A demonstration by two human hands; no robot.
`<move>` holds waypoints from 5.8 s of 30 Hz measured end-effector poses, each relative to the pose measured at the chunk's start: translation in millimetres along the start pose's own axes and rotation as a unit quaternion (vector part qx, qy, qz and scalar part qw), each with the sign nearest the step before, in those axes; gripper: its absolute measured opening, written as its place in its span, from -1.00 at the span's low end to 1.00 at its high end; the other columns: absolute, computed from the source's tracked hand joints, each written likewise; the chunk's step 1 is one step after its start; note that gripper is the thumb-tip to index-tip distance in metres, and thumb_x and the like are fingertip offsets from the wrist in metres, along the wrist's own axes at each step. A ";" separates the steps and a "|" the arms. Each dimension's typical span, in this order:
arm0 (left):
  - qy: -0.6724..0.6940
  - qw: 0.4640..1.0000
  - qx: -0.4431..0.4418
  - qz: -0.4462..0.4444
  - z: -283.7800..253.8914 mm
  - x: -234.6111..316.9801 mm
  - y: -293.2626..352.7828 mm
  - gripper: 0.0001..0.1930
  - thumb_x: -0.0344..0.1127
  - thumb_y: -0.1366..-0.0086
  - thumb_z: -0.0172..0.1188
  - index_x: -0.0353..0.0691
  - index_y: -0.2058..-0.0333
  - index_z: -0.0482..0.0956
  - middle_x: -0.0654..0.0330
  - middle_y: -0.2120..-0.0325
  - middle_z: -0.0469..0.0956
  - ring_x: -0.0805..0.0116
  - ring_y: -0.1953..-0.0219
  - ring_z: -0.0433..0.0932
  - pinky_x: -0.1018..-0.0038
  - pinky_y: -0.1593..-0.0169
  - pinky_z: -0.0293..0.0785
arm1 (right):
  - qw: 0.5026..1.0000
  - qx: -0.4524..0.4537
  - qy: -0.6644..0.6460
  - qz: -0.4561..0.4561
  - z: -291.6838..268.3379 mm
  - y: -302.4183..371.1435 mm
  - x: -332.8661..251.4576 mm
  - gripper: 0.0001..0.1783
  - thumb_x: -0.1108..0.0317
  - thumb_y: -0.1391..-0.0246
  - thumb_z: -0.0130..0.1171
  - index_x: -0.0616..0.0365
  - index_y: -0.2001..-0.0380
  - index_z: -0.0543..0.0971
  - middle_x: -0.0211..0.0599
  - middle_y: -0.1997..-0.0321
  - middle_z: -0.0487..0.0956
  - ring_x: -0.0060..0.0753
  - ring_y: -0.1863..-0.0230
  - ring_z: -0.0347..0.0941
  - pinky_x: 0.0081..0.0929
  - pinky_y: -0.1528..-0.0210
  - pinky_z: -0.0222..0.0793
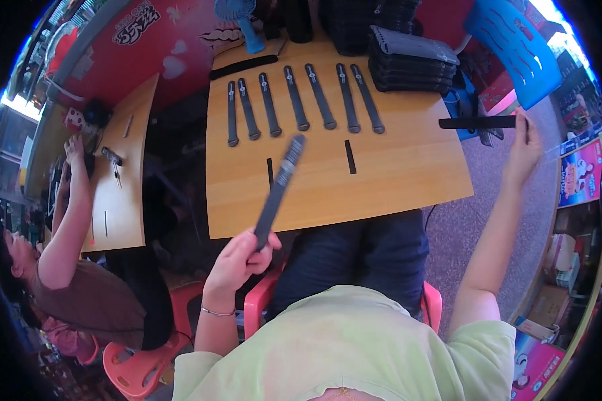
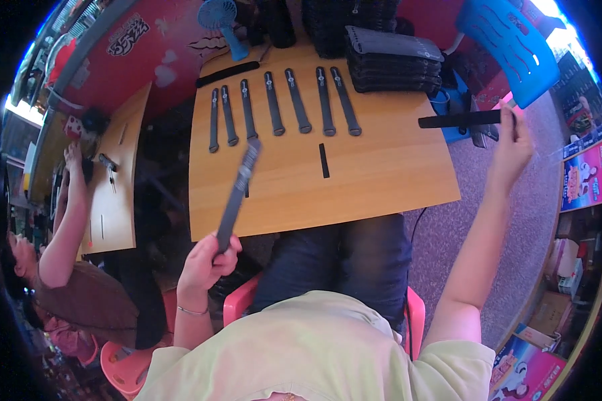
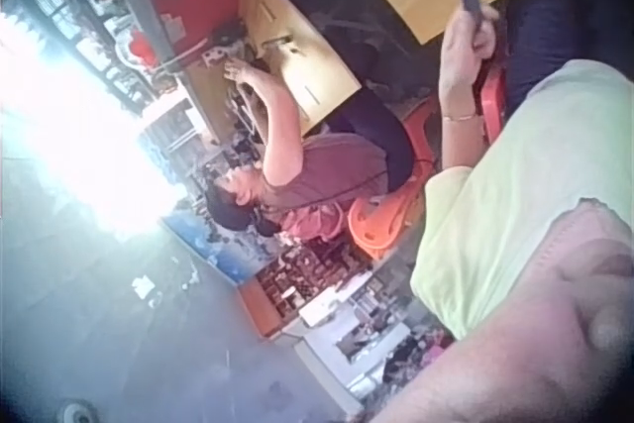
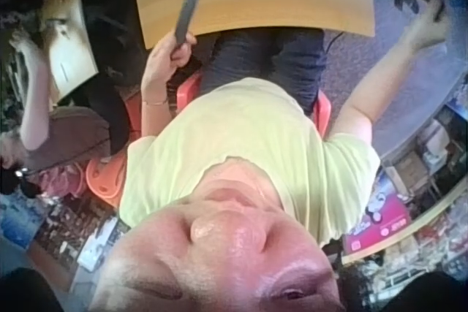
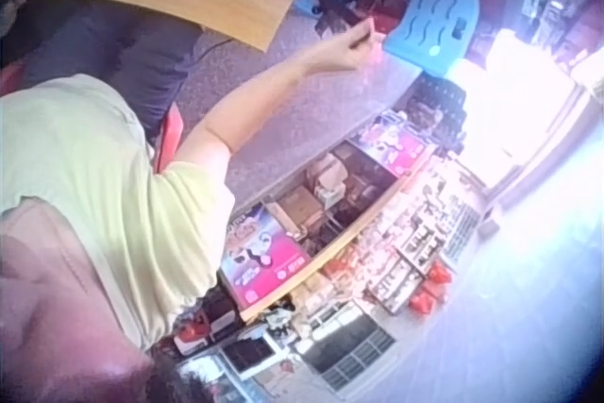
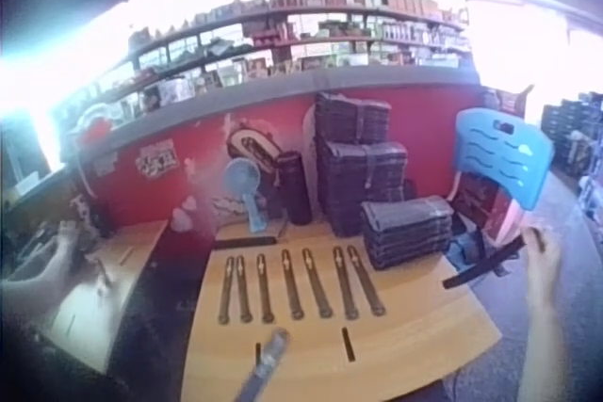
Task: Assembling plastic components and labels onto black textile straps at a workbench.
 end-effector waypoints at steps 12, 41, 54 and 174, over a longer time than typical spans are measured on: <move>0.161 0.978 0.073 0.114 9.4 -2.9 -31.0 -0.65 -0.10 -0.43 -0.30 -0.23 0.14 0.36 0.32 0.66 0.23 0.51 0.68 0.18 0.59 0.57 0.07 | 0.900 -0.340 0.211 -0.174 78.3 164.5 -10.1 -0.89 0.40 0.08 0.23 0.12 0.41 0.63 -0.30 0.35 0.62 -0.28 0.33 0.56 -0.43 0.30 0.45; 0.174 0.959 0.123 0.185 46.6 -18.7 -60.9 -0.63 -0.19 -0.42 -0.12 -0.28 -0.08 0.32 0.37 0.42 0.40 0.58 0.37 0.39 0.59 0.26 0.37 | 0.840 -0.518 -0.095 0.132 112.6 221.7 -117.4 -0.53 0.46 -0.02 0.19 0.14 -0.04 0.37 -0.41 0.37 0.57 -0.82 0.63 0.10 -0.80 0.54 0.03; 0.198 0.964 0.025 0.174 32.3 -17.5 -44.1 -0.69 -0.34 -0.36 -0.02 -0.29 -0.04 0.39 0.27 0.36 0.53 0.56 0.39 0.51 0.68 0.34 0.43 | 0.655 -0.564 -0.322 0.387 154.8 250.2 -134.9 -0.60 0.50 -0.05 0.17 0.19 0.04 0.31 -0.42 0.37 0.49 -0.80 0.44 0.27 -0.80 0.38 0.18; -0.178 0.905 0.241 0.301 26.1 -12.3 -56.6 -0.84 -0.40 -0.28 0.03 -0.37 0.46 0.42 0.29 0.64 0.25 0.55 0.55 0.18 0.56 0.51 0.14 | 0.835 -0.466 -0.229 0.184 166.1 258.8 -131.6 -0.58 0.64 -0.03 0.11 0.07 0.02 0.43 -0.48 0.41 0.39 -0.69 0.41 0.33 -0.72 0.40 0.28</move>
Point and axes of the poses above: each hand's wrist, its own y-axis away from the middle knuckle, its own z-axis out of the palm, x = y × z, the point moved 5 cm from there along -y, towards the middle knuckle
